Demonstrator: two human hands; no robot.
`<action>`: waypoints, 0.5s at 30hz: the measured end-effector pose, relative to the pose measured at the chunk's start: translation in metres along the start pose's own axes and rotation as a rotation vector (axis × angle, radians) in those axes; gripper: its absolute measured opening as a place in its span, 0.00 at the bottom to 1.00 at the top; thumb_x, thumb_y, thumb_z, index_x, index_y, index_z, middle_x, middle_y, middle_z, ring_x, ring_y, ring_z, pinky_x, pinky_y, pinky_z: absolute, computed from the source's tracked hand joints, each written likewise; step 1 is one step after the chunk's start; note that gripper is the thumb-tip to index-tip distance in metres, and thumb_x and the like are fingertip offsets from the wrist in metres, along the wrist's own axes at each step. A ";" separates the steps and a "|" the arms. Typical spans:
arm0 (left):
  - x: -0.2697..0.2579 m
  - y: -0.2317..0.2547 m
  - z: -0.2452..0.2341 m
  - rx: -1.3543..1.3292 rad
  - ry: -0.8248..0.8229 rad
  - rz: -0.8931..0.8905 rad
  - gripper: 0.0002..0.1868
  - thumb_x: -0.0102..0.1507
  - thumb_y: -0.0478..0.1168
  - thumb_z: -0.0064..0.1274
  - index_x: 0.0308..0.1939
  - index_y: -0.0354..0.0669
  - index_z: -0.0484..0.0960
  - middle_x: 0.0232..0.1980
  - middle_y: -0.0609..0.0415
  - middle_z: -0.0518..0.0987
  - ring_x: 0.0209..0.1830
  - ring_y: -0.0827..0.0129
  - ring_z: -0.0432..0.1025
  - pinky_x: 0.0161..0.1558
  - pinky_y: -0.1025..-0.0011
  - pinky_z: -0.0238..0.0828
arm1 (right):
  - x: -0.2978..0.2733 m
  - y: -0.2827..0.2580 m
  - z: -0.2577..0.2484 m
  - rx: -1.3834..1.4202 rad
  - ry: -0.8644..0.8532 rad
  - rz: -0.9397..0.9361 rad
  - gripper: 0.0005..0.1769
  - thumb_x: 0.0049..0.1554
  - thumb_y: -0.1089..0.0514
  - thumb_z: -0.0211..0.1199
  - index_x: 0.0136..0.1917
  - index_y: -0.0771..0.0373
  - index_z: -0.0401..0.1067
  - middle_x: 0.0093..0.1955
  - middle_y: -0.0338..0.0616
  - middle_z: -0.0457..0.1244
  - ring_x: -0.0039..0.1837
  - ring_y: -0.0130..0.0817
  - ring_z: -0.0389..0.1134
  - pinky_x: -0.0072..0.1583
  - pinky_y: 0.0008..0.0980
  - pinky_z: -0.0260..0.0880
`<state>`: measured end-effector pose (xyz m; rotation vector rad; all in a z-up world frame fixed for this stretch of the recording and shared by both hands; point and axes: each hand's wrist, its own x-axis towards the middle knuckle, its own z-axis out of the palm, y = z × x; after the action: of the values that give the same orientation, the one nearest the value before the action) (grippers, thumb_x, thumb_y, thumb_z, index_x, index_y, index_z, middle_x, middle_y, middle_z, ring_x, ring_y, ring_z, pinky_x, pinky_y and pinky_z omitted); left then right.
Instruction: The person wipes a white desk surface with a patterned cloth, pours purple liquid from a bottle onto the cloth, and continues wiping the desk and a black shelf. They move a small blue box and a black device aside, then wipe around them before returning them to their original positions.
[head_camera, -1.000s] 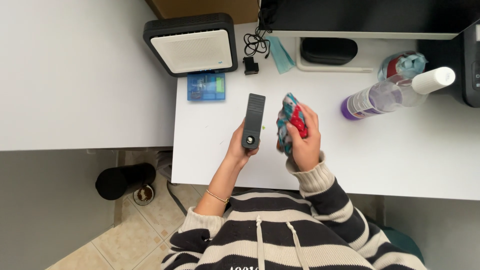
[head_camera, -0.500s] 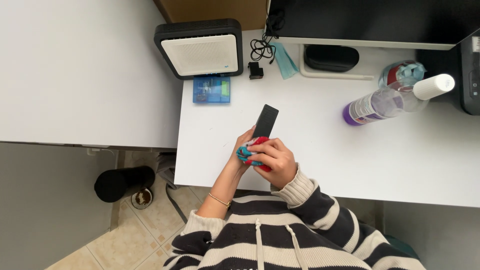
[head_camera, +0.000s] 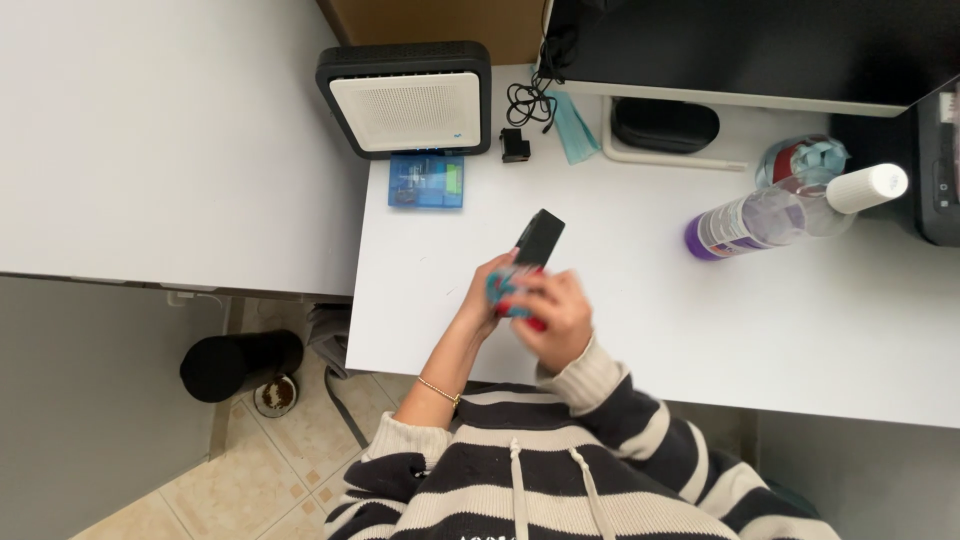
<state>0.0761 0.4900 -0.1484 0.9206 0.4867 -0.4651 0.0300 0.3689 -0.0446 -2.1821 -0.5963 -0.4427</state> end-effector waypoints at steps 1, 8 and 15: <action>0.020 -0.012 -0.019 -0.001 -0.003 0.003 0.17 0.67 0.51 0.51 0.32 0.43 0.76 0.19 0.59 0.65 0.11 0.77 0.62 0.08 0.83 0.50 | -0.007 -0.001 0.001 -0.003 0.001 -0.003 0.17 0.43 0.62 0.70 0.47 0.48 0.81 0.54 0.38 0.70 0.50 0.46 0.65 0.54 0.43 0.69; -0.059 0.066 0.023 -0.071 -0.059 0.203 0.07 0.63 0.41 0.57 0.38 0.43 0.79 0.30 0.55 0.75 0.30 0.71 0.73 0.32 0.74 0.75 | -0.023 0.007 -0.008 0.593 0.058 0.484 0.08 0.43 0.66 0.60 0.37 0.63 0.78 0.43 0.49 0.72 0.44 0.41 0.68 0.50 0.38 0.69; -0.057 0.041 0.006 -0.294 -0.289 0.106 0.12 0.61 0.47 0.55 0.38 0.49 0.68 0.36 0.43 0.78 0.39 0.53 0.79 0.39 0.57 0.81 | -0.023 0.031 -0.013 0.621 0.432 0.955 0.15 0.48 0.61 0.58 0.49 0.57 0.78 0.36 0.42 0.66 0.40 0.26 0.62 0.43 0.22 0.62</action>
<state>0.0549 0.5160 -0.0860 0.5804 0.2328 -0.4093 0.0264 0.3353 -0.0674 -1.4665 0.5003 -0.1517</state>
